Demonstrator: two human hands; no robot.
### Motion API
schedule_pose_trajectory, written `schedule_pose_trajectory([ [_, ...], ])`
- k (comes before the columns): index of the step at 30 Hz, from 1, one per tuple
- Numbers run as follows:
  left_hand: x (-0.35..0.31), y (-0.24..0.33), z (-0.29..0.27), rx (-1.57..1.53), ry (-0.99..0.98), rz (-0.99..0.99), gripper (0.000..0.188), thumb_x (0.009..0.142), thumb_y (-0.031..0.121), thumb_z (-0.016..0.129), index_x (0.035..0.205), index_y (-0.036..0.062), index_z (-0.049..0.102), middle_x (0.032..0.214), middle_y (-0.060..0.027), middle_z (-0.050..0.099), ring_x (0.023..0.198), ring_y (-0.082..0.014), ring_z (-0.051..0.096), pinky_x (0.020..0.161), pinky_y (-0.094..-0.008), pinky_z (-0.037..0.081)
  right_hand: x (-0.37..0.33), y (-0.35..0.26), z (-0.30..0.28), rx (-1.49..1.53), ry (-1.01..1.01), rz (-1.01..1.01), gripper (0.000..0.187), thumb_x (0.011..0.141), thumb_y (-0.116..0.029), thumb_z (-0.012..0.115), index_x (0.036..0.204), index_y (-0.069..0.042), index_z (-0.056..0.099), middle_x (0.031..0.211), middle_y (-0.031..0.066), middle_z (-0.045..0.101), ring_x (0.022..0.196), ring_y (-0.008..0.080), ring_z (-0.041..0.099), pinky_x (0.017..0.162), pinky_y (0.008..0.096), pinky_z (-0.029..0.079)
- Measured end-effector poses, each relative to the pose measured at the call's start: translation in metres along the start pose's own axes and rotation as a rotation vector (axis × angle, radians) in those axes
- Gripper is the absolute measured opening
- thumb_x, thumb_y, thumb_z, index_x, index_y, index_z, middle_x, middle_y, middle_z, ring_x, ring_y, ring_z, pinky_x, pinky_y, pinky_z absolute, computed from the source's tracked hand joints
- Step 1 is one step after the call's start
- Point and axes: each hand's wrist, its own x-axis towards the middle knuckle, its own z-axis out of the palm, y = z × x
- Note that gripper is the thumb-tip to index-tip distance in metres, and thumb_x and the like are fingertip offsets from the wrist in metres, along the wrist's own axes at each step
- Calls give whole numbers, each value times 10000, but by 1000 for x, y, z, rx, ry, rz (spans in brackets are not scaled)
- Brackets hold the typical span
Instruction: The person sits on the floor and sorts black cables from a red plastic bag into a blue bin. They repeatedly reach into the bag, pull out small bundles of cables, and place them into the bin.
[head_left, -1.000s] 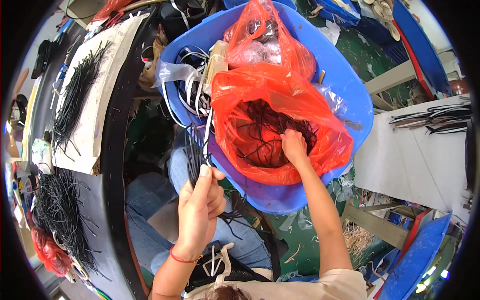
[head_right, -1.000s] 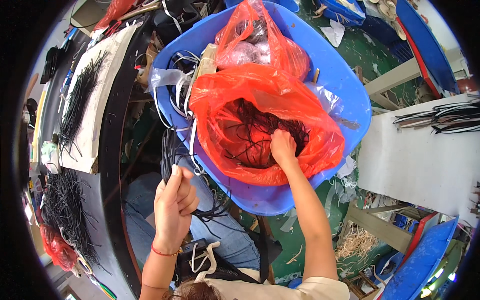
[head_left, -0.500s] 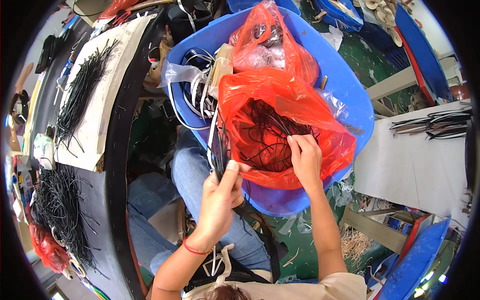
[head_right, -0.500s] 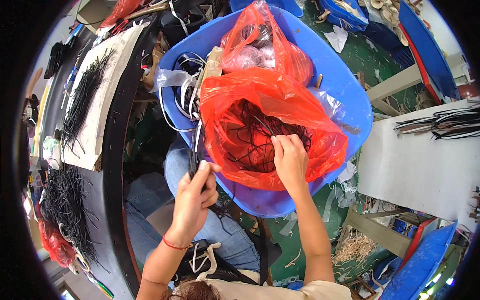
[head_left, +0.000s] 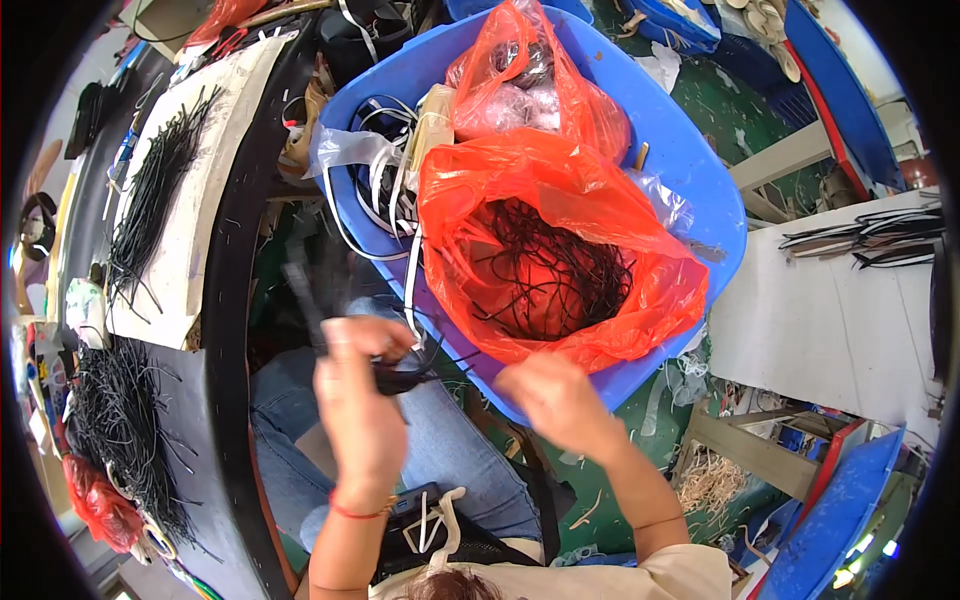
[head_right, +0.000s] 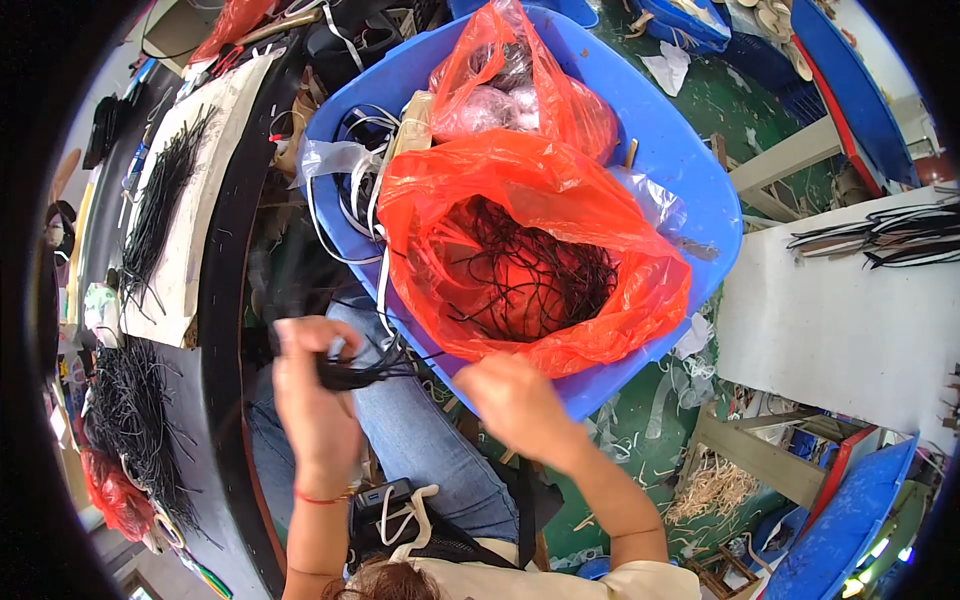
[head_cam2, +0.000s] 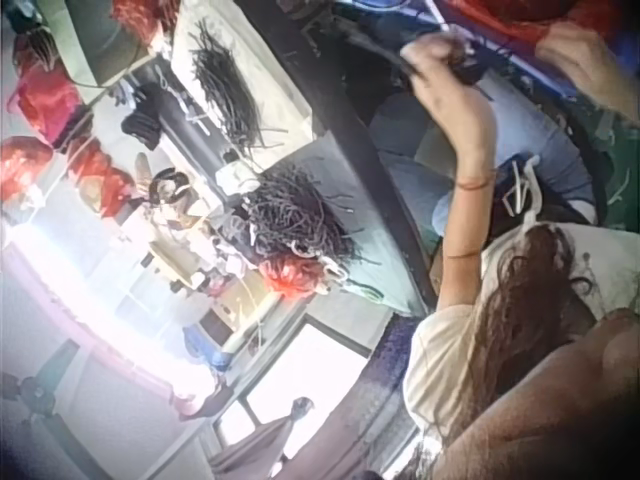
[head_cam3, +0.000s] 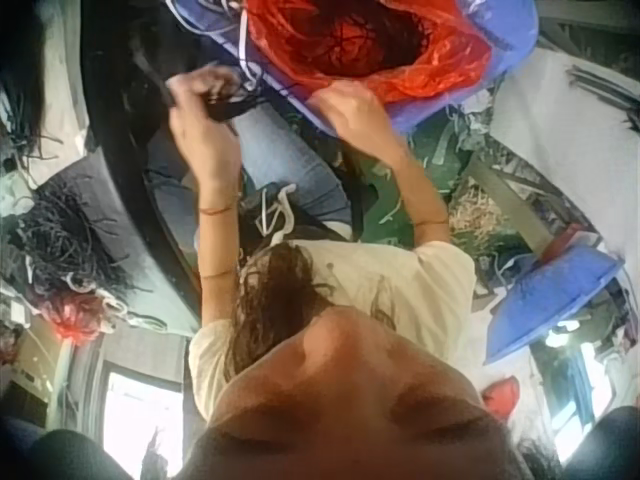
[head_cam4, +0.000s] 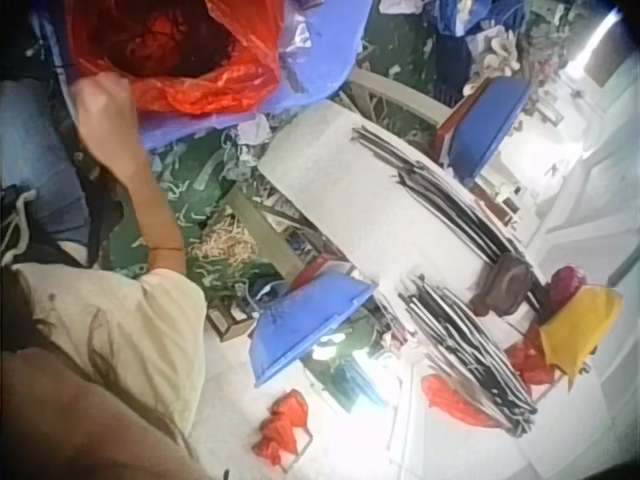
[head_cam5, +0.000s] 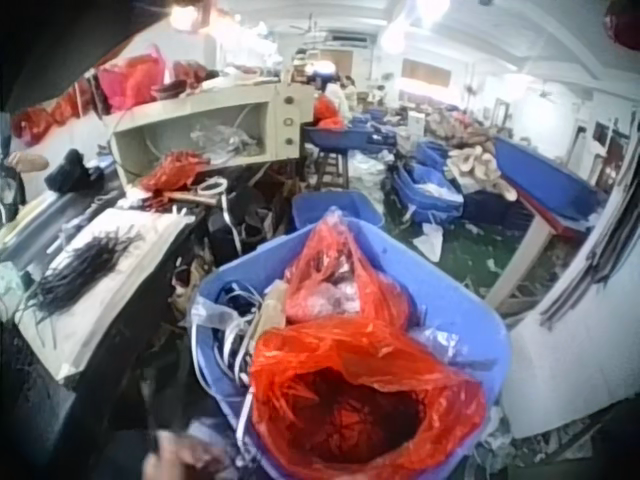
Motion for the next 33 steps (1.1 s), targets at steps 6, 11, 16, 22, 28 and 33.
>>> schedule_pose_trajectory([
  [6, 6, 50, -16, -105, 88, -10, 284, 979, 299, 389, 834, 71, 477, 706, 1, 472, 440, -37, 321, 377, -183, 230, 34, 128, 11, -492, 148, 577, 181, 848, -177, 543, 812, -13, 610, 839, 202, 585, 794, 390, 579, 682, 473, 467],
  [11, -2, 31, -6, -108, 67, -250, 295, 949, 323, 466, 750, 105, 462, 529, 80, 271, 430, -23, 206, 393, -219, 144, 37, 133, -1, -357, 293, 655, 249, 826, -234, 599, 789, 12, 606, 850, 204, 595, 807, 387, 593, 685, 471, 467],
  [16, -16, -5, 20, 59, -179, -552, 277, 911, 321, 539, 837, 53, 540, 528, 99, 253, 440, -14, 216, 416, -221, 139, 37, 48, -19, 202, 455, 519, 112, 845, -113, 572, 844, -2, 583, 680, 139, 601, 646, 320, 588, 633, 369, 463],
  [22, -14, -34, 33, 103, -267, -556, 285, 918, 324, 527, 914, 39, 546, 556, 99, 314, 448, -1, 234, 415, -197, 174, 10, -25, 5, -177, 287, -29, 128, 777, -66, 640, 840, -25, 537, 648, 79, 489, 583, 258, 483, 555, 368, 365],
  [28, -19, -19, 29, 261, -349, -524, 324, 947, 358, 455, 874, 53, 537, 586, 55, 405, 455, -10, 271, 414, -192, 191, 8, -34, 9, -196, 200, -73, 134, 750, -65, 623, 815, -24, 514, 640, 75, 469, 595, 239, 480, 570, 350, 353],
  [33, -8, -11, 10, 162, -59, -331, 380, 958, 387, 415, 731, 89, 480, 611, 35, 416, 496, -39, 327, 442, -196, 242, 10, -26, 10, -135, 116, -110, 107, 774, -91, 604, 795, -34, 516, 667, 84, 505, 617, 249, 511, 579, 357, 368],
])
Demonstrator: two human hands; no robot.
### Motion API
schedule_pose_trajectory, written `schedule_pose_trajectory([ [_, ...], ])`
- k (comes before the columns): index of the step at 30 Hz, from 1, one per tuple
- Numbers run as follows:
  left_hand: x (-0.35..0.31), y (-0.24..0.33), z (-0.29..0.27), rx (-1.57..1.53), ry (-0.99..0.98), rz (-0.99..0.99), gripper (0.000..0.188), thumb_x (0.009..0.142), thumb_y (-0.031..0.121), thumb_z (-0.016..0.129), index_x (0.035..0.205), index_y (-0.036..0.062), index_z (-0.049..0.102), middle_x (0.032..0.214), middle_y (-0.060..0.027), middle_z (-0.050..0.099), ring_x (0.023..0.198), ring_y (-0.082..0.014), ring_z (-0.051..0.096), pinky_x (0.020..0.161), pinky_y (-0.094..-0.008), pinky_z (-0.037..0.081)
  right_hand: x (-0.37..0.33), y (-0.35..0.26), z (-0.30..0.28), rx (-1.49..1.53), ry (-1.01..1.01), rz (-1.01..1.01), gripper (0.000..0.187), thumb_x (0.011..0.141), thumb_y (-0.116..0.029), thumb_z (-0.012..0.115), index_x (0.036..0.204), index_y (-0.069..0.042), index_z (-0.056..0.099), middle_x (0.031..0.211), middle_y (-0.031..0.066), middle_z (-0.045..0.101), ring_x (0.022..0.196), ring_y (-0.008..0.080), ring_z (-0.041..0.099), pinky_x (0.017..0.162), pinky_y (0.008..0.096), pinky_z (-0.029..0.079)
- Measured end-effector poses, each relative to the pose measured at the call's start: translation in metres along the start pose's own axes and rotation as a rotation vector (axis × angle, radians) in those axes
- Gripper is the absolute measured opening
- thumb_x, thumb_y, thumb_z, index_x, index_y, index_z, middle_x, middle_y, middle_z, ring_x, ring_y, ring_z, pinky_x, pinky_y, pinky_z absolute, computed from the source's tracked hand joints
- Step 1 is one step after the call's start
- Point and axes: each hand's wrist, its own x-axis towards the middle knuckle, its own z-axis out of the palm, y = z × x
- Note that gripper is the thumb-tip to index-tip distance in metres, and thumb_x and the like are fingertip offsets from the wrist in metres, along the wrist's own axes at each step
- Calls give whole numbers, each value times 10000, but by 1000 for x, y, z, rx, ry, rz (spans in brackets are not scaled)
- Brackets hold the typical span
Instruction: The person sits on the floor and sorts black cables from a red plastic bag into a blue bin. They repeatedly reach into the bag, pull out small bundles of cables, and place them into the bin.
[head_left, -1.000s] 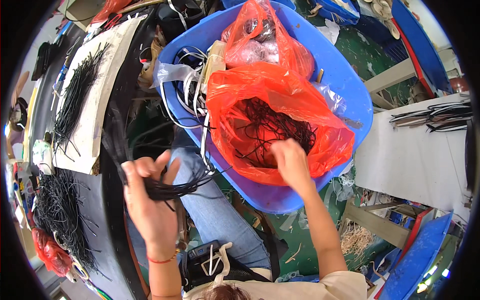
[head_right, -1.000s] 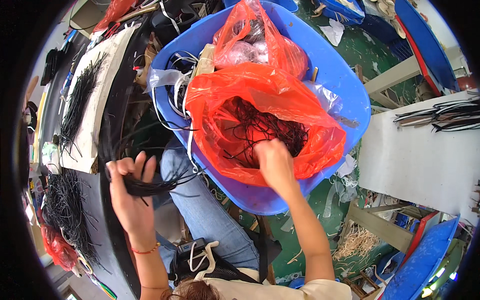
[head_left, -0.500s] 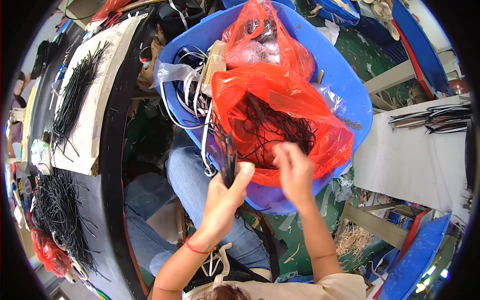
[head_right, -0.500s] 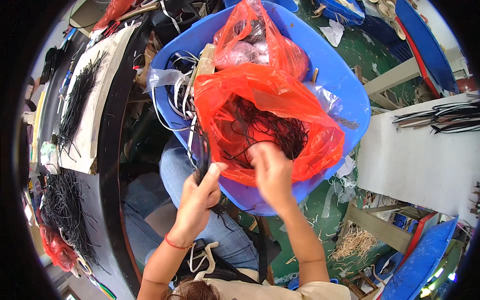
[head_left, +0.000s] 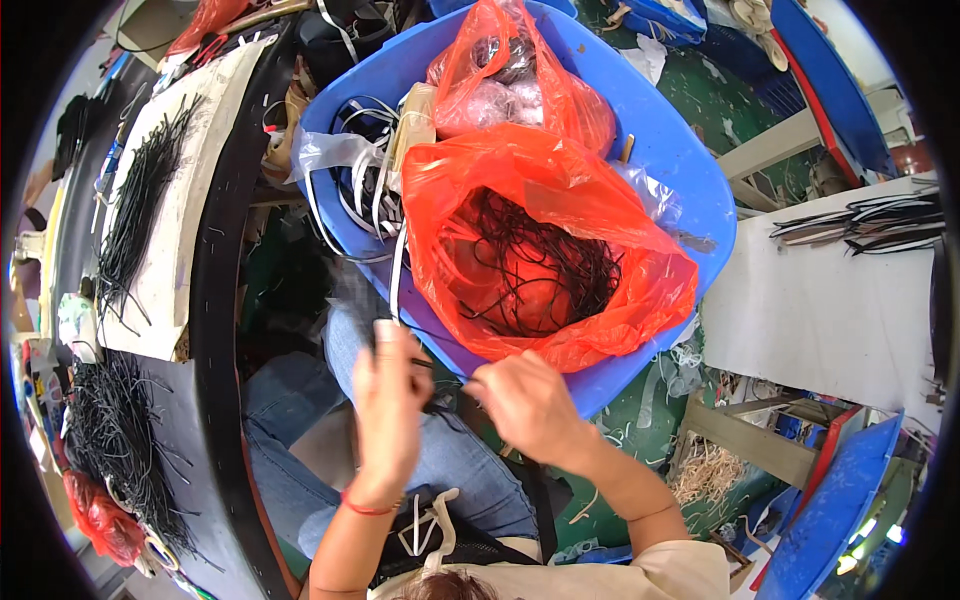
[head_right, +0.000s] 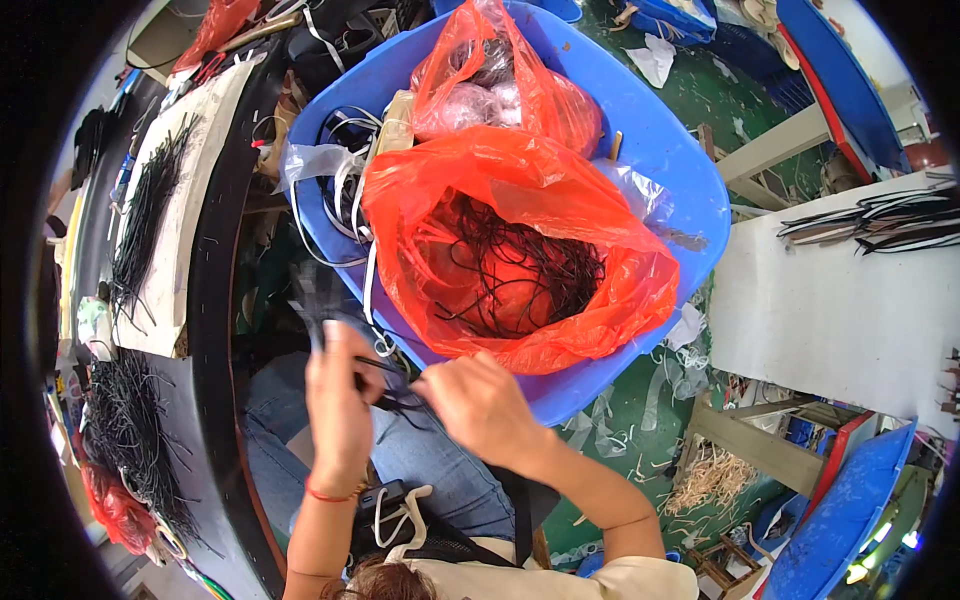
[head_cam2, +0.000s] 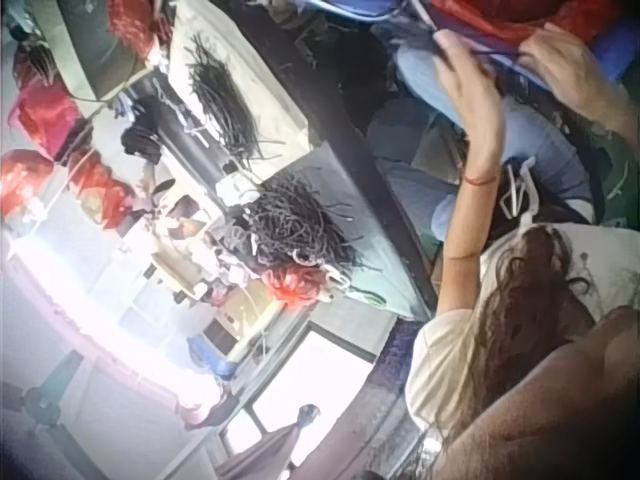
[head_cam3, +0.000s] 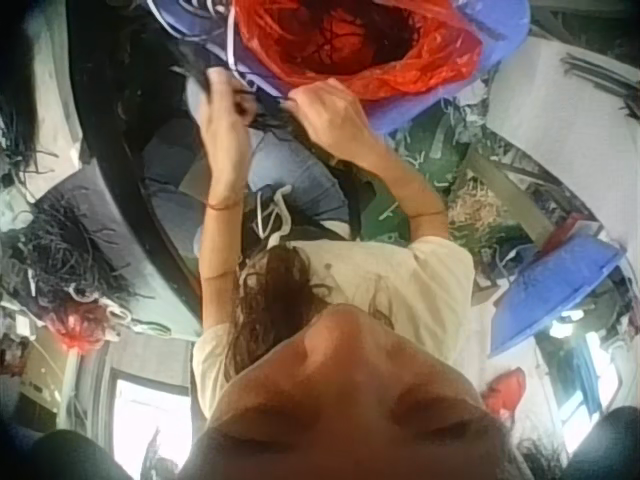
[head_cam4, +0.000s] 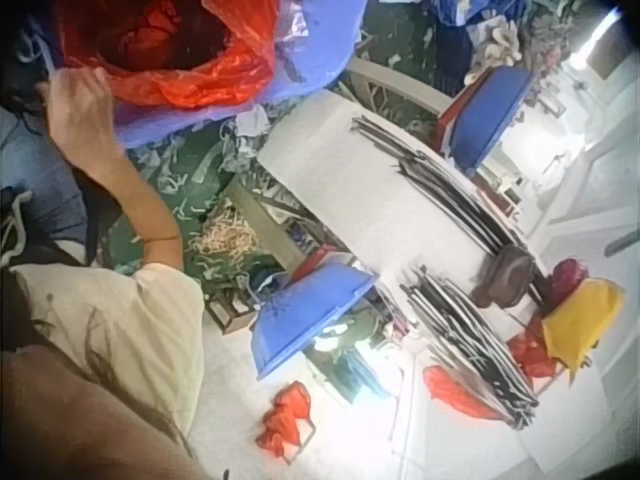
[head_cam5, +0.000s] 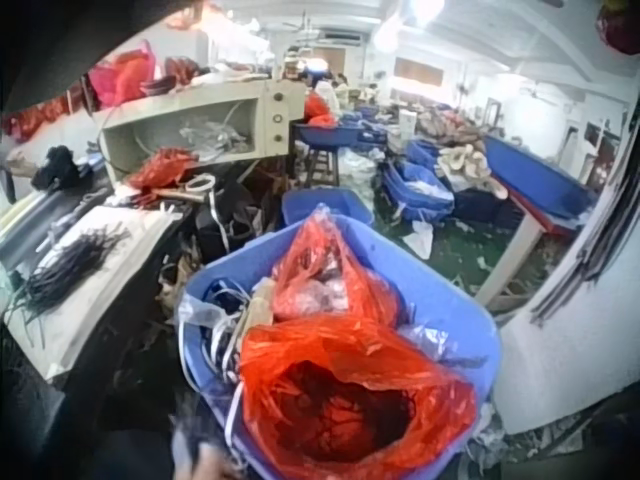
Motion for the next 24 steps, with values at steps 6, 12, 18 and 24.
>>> schedule_pose_trajectory([
  [6, 6, 37, -41, -349, 59, 148, 397, 969, 374, 389, 671, 111, 374, 662, 3, 354, 577, -99, 318, 523, -228, 264, -8, 168, -4, -377, -102, 358, 121, 829, -132, 545, 792, -18, 559, 783, 145, 582, 757, 347, 572, 673, 472, 447],
  [12, 1, 40, -28, -425, 146, 112, 331, 975, 323, 392, 728, 103, 413, 567, 31, 299, 544, -94, 415, 491, -201, 330, 4, 201, 13, -319, -65, 651, 165, 829, -199, 576, 805, -45, 630, 760, 207, 612, 759, 409, 588, 662, 479, 474],
  [18, -4, 36, -30, -275, 67, -39, 264, 938, 304, 495, 780, 93, 487, 509, 92, 270, 391, -12, 215, 360, -206, 148, 19, 134, -44, -8, 145, 547, 170, 844, -170, 593, 878, -11, 643, 728, 168, 631, 672, 257, 640, 640, 335, 493],
  [24, -10, 15, 2, -263, -208, -259, 268, 948, 261, 466, 961, 7, 551, 526, 97, 239, 416, -7, 214, 391, -206, 155, 20, 86, -51, 294, 175, 580, 155, 864, -123, 584, 901, 22, 625, 700, 94, 637, 682, 104, 618, 623, 247, 471],
])
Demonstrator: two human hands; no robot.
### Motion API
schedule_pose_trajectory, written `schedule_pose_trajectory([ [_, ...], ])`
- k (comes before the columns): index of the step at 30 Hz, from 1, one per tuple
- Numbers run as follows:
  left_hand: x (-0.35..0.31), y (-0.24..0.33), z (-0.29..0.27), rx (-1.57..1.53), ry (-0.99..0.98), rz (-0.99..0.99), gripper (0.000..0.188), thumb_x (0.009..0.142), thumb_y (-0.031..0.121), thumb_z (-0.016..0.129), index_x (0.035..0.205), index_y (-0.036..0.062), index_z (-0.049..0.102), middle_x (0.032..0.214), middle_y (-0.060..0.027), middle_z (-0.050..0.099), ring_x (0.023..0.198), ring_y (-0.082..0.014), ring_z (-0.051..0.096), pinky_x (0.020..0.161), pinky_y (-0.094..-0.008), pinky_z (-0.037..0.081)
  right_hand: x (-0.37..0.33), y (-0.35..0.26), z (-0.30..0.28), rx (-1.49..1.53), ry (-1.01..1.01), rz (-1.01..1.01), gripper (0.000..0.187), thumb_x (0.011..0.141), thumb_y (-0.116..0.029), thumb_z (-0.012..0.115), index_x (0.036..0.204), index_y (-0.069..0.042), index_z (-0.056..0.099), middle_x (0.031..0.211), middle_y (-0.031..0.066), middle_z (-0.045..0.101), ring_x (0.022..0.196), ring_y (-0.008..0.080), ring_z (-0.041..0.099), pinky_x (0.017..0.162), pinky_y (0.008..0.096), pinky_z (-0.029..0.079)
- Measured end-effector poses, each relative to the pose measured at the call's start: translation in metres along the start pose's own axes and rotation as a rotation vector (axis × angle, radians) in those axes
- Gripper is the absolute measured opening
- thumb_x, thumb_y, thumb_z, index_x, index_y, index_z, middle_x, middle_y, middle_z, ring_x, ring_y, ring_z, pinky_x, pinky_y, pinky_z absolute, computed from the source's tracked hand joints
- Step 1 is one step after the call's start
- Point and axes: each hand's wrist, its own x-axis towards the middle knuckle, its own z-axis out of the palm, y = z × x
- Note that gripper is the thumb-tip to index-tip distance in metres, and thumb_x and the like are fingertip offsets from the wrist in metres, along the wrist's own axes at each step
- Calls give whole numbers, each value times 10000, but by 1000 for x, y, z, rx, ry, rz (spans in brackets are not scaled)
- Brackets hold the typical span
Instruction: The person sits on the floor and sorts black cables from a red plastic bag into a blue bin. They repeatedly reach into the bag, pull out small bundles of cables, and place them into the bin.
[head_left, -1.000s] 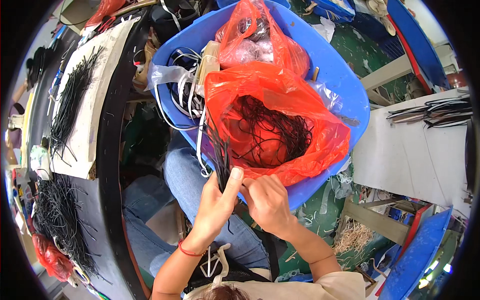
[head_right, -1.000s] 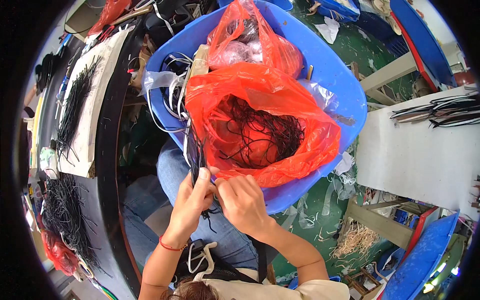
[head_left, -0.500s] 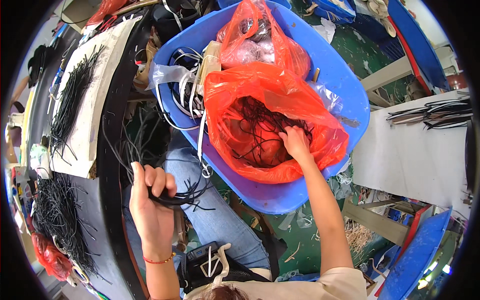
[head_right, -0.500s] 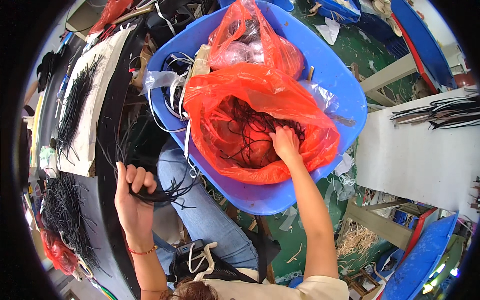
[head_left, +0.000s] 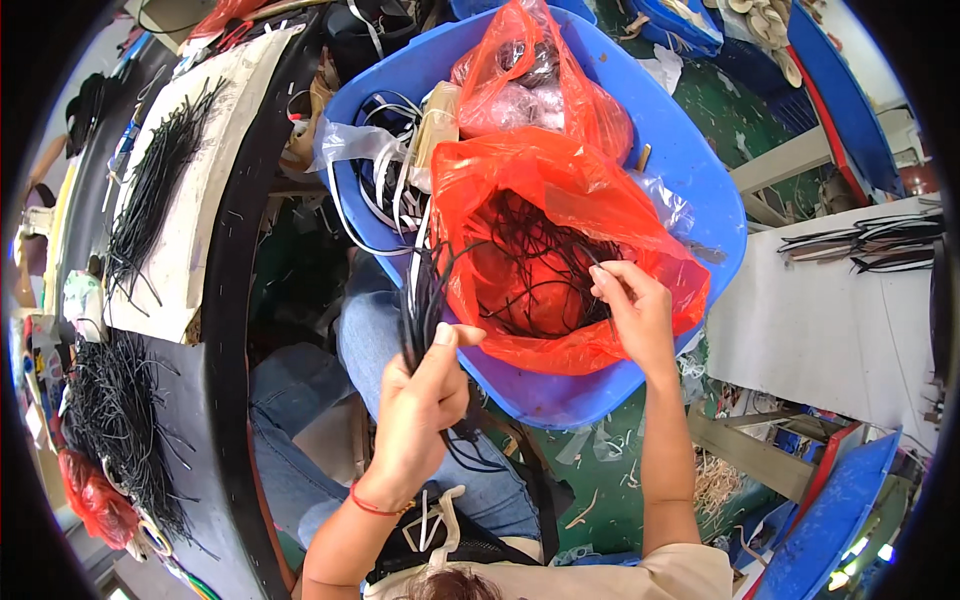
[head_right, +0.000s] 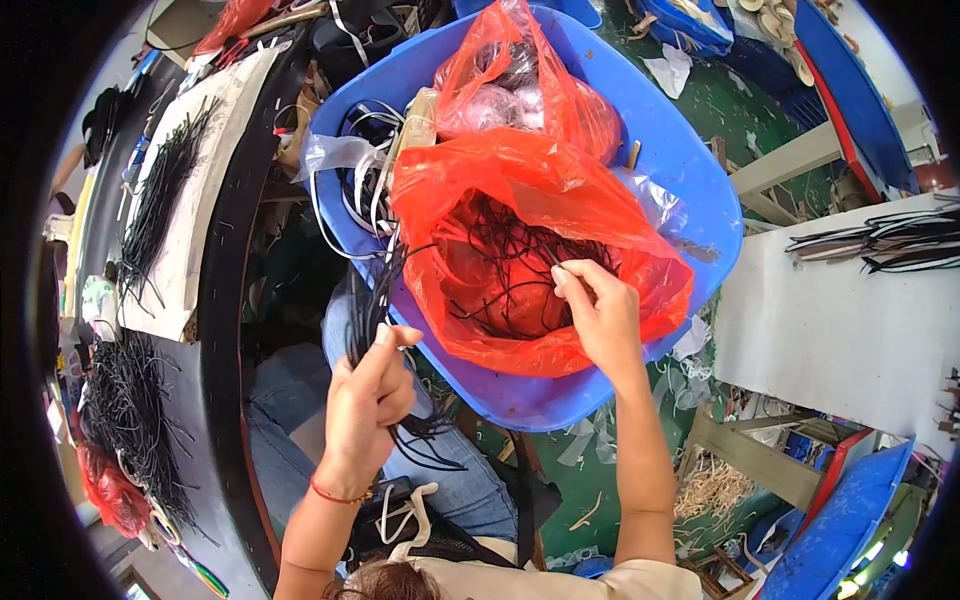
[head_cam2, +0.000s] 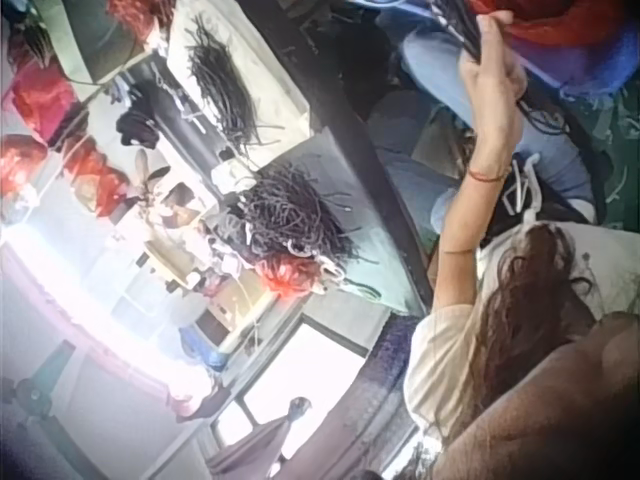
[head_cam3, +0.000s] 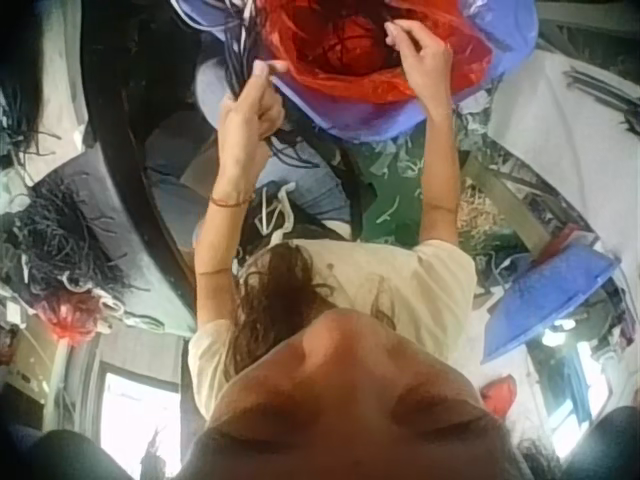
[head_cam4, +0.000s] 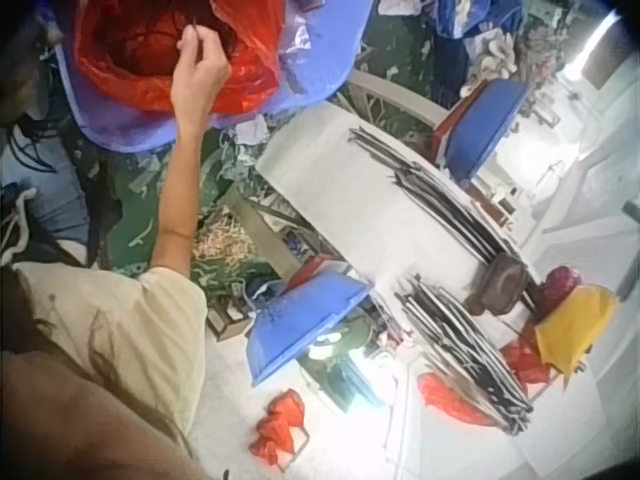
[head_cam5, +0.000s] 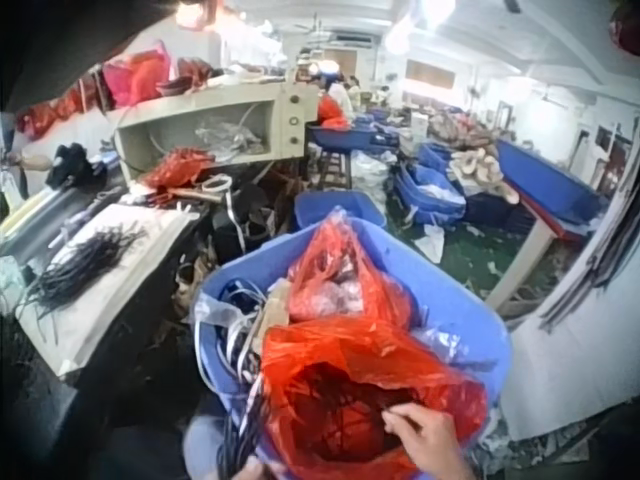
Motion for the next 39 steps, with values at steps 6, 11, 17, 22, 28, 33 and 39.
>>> schedule_pose_trajectory([
  [6, -2, -5, 2, 41, -18, 21, 266, 958, 255, 441, 946, 12, 549, 528, 94, 245, 419, -10, 228, 397, -196, 180, 39, 100, 29, -652, -117, 157, 224, 842, -198, 566, 853, 21, 615, 819, 242, 618, 817, 431, 589, 703, 484, 477],
  [11, -2, -8, -6, 50, 15, 27, 265, 956, 262, 448, 939, 18, 549, 531, 94, 246, 422, -9, 233, 400, -200, 181, 39, 114, 47, -741, -28, 222, 217, 827, -210, 586, 804, 5, 609, 770, 266, 597, 803, 433, 589, 694, 502, 469],
  [17, 0, -12, -4, 47, -9, 21, 275, 952, 279, 457, 936, 22, 552, 536, 96, 240, 429, -13, 228, 407, -202, 178, 32, 80, 4, -362, 93, 134, 193, 808, -217, 633, 843, -28, 640, 677, 148, 629, 620, 249, 618, 578, 358, 463],
  [22, 1, -22, 7, 52, -65, -32, 301, 956, 302, 448, 951, 21, 557, 555, 77, 280, 450, -25, 259, 424, -212, 188, 17, 35, -21, -180, 105, 91, 161, 814, -158, 631, 831, 3, 633, 626, 76, 614, 555, 111, 562, 542, 278, 431],
  [28, 25, -44, 22, -156, 15, -59, 321, 958, 265, 435, 1098, -10, 523, 859, -70, 625, 846, -217, 627, 785, -309, 510, -48, -50, 5, -331, -56, -350, 107, 795, -112, 640, 813, -8, 620, 726, 114, 598, 658, 254, 570, 576, 342, 450],
  [33, 23, -37, 23, -247, 4, -215, 349, 954, 315, 440, 1114, 16, 523, 696, -5, 526, 710, -148, 582, 667, -287, 476, -86, -54, 26, -278, -244, -371, 96, 797, -80, 610, 758, -28, 539, 652, 118, 504, 621, 280, 525, 562, 388, 430],
  [39, 1, -14, 8, -239, 66, 6, 248, 961, 279, 439, 898, 59, 535, 563, 93, 222, 436, -16, 184, 399, -201, 169, -58, -45, 20, 57, -691, -221, 107, 814, -114, 592, 823, -11, 620, 746, 129, 607, 714, 284, 590, 652, 373, 477],
])
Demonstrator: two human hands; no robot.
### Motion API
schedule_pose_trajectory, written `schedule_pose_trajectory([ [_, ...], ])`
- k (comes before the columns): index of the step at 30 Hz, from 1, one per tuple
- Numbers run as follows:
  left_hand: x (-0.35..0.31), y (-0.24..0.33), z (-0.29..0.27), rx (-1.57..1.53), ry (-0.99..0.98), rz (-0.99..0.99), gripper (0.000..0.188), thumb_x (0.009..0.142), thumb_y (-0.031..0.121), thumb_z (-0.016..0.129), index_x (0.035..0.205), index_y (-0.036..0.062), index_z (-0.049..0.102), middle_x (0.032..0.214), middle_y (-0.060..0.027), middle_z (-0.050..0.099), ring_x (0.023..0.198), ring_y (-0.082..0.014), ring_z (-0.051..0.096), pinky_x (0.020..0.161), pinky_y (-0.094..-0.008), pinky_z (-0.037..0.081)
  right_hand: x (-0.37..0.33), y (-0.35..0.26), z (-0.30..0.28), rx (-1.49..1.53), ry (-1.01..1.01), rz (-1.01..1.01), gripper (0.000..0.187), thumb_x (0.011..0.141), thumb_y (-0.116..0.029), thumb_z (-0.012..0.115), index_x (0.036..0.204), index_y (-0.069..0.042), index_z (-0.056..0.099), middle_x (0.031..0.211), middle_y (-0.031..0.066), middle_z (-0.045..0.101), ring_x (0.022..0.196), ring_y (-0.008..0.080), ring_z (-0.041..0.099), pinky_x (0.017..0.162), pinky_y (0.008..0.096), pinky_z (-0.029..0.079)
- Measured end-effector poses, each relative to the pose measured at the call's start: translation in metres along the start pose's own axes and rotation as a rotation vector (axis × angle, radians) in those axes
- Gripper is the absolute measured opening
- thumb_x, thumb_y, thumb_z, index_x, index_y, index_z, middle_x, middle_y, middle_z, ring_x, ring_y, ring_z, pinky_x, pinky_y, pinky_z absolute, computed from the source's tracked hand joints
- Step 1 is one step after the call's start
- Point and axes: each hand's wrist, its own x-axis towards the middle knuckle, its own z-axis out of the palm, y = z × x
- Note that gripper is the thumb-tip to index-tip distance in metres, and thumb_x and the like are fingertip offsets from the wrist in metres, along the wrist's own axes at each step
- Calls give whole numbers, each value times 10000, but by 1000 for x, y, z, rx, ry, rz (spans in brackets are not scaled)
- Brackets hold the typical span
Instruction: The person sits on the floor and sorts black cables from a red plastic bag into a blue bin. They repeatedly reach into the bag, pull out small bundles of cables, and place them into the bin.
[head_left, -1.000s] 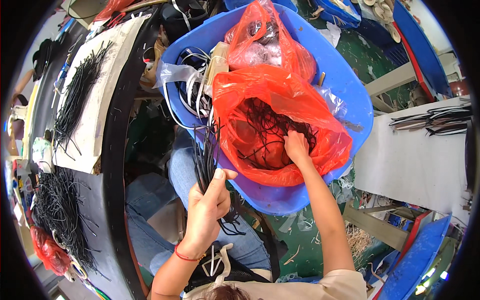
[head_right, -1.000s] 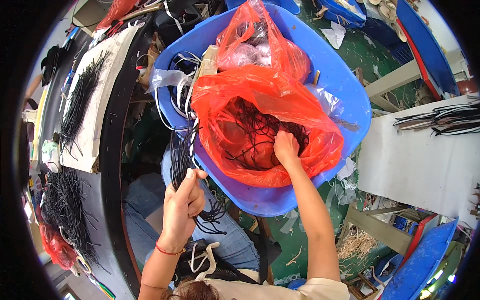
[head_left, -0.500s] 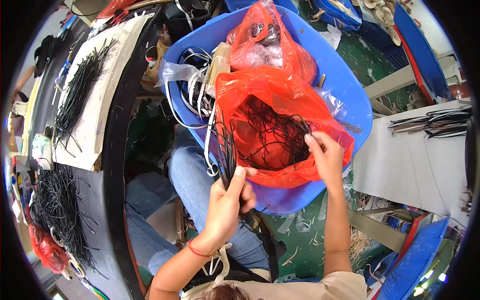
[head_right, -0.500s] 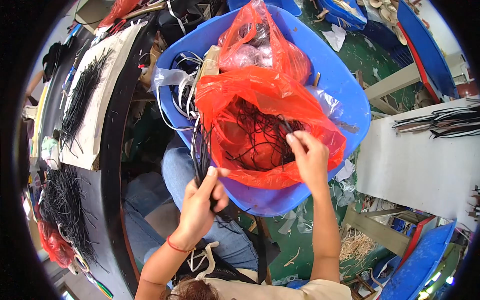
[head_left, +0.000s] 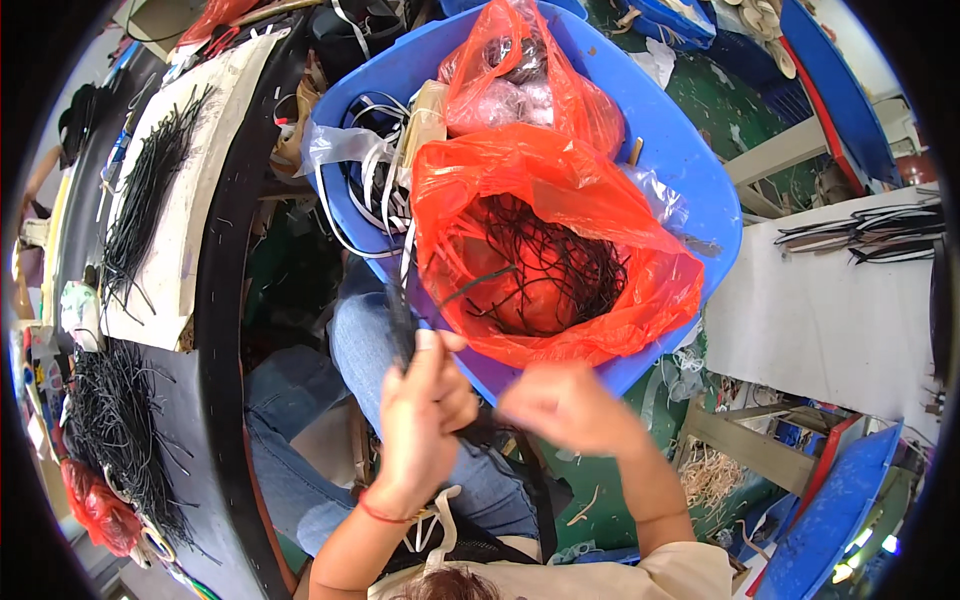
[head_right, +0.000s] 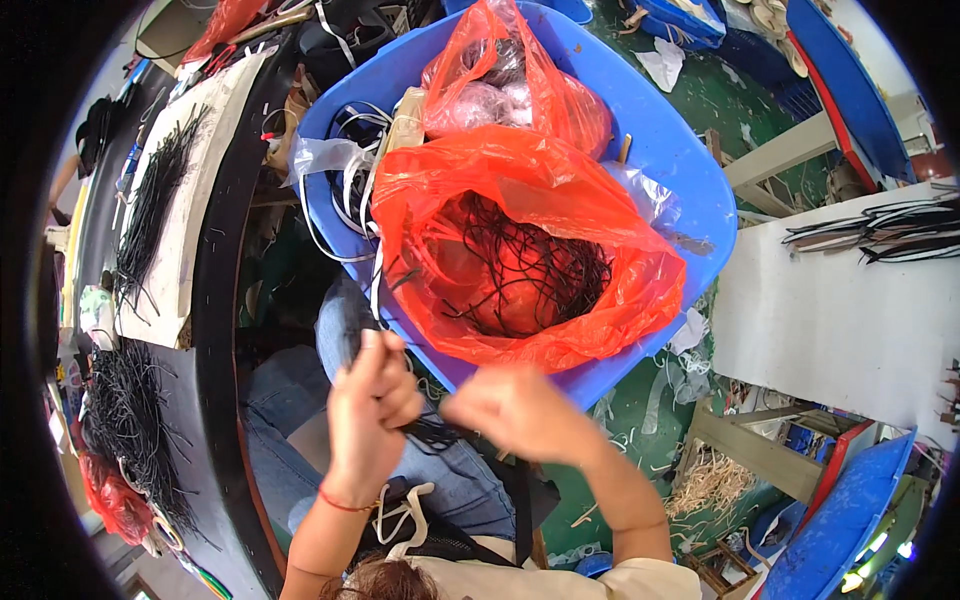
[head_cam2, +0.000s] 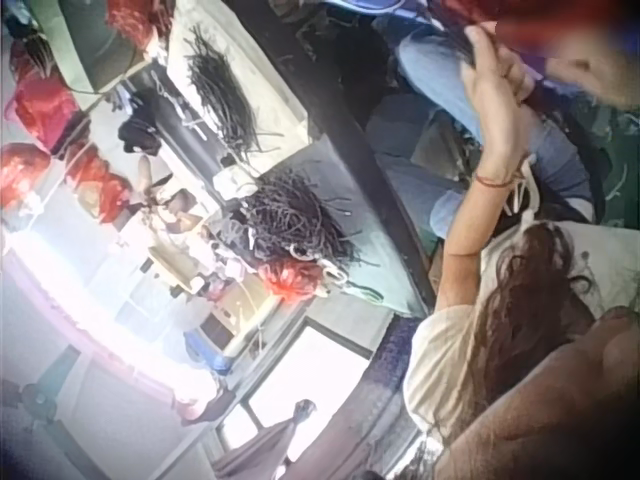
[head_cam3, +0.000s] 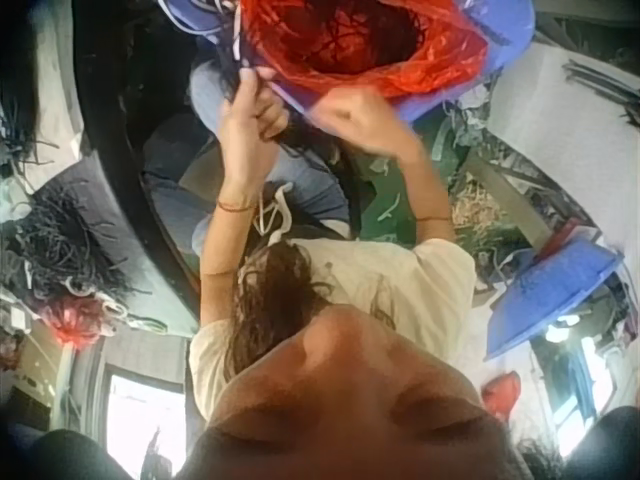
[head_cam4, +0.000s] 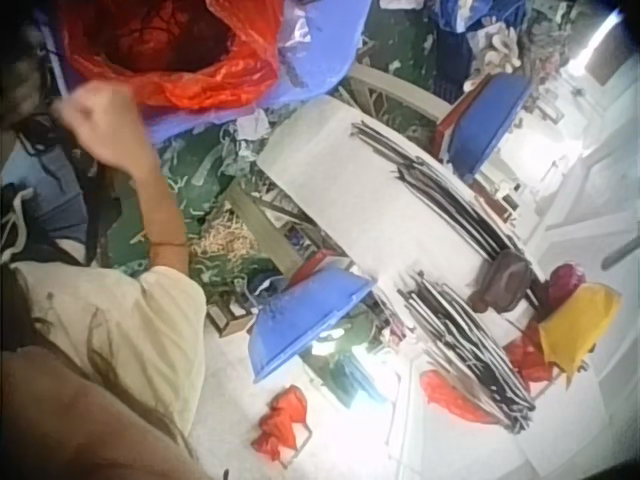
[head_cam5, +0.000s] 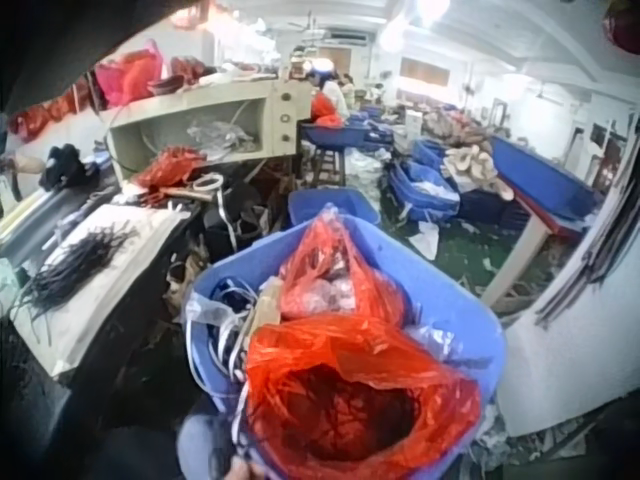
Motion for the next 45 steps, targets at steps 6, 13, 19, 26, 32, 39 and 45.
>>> schedule_pose_trajectory([
  [6, -14, 29, -7, 66, -58, 61, 266, 968, 291, 419, 897, 64, 538, 553, 92, 227, 436, -17, 181, 393, -199, 172, 50, 148, -36, -769, 434, 241, 183, 771, -141, 633, 904, -15, 634, 931, 159, 587, 887, 349, 549, 799, 426, 451],
  [13, -6, 24, -12, 25, -20, 12, 231, 970, 250, 410, 873, 72, 519, 551, 85, 247, 426, -15, 197, 387, -189, 179, 40, 144, -48, -831, 588, 157, 131, 752, -160, 649, 691, -46, 629, 764, 149, 609, 758, 326, 558, 681, 424, 460],
  [19, 2, -6, 7, 72, 29, -11, 260, 962, 269, 425, 935, 24, 508, 722, -55, 574, 667, -200, 615, 642, -333, 527, 21, 70, -58, -165, 659, 324, 127, 828, -159, 613, 841, -34, 593, 734, 132, 610, 691, 298, 567, 626, 382, 450],
  [26, 18, -26, 10, -63, -27, -46, 288, 959, 279, 427, 974, 2, 503, 859, -102, 594, 877, -230, 618, 776, -332, 494, 7, -14, 12, -575, 516, -141, 126, 760, -83, 669, 804, -33, 562, 673, 95, 547, 589, 263, 538, 552, 355, 404],
  [32, -10, 68, 17, 0, 28, 353, 283, 927, 357, 496, 867, 82, 516, 556, 70, 331, 427, -27, 277, 394, -194, 211, 20, -44, 40, -346, 450, -257, 153, 727, -12, 674, 856, -9, 592, 670, 104, 551, 571, 262, 512, 544, 369, 387],
  [39, -16, 311, 4, 1365, 660, 1301, 400, 934, 400, 448, 892, 44, 625, 599, -4, 490, 509, -92, 453, 478, -219, 317, 24, -18, 20, -171, 442, 63, 77, 813, -32, 592, 870, 10, 623, 737, 138, 598, 660, 265, 586, 600, 327, 451],
  [45, 129, 431, -161, 2470, 246, 1591, 508, 860, 34, 380, 1360, 110, 324, 1107, -203, 553, 923, -349, 572, 744, -435, 460, 13, 62, -15, -293, 512, 220, 127, 844, -107, 575, 871, 8, 621, 802, 156, 615, 737, 310, 602, 654, 358, 463],
])
